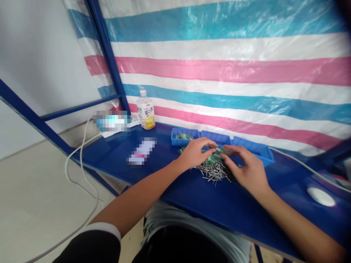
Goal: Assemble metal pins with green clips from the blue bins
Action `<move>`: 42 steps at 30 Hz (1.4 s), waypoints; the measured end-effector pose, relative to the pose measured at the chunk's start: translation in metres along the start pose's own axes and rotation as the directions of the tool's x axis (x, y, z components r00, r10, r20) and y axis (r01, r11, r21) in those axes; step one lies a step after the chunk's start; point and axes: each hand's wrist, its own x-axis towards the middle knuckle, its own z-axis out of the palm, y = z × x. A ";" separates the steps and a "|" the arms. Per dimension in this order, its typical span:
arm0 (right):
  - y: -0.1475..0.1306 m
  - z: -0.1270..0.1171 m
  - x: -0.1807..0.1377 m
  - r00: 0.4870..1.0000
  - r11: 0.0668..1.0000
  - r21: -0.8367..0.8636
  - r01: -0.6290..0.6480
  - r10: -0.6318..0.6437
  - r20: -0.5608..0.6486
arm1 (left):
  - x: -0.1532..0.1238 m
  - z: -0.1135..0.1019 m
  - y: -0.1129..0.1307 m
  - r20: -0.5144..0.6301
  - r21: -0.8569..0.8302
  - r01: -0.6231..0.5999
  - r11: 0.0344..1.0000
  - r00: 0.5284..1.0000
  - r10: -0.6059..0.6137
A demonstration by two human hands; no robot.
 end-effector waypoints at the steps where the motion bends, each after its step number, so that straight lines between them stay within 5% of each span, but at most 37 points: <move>1: 0.004 0.002 -0.001 0.999 0.999 0.026 -0.040 0.039 0.008 | 0.000 0.000 0.001 -0.003 -0.033 0.016 0.999 1.000 -0.016; 7: 0.017 0.009 -0.004 0.944 0.904 0.272 -0.329 0.316 0.092 | -0.002 0.003 0.009 0.033 -0.208 0.149 0.967 0.989 -0.145; 14: 0.008 0.010 0.002 0.895 0.751 0.498 -0.434 0.424 0.141 | -0.002 0.004 0.009 0.063 -0.325 0.177 0.929 0.984 -0.165; 42: 0.006 0.011 0.004 0.858 0.629 0.616 -0.474 0.488 0.162 | 0.001 0.007 -0.006 0.095 -0.482 0.218 0.849 0.976 -0.197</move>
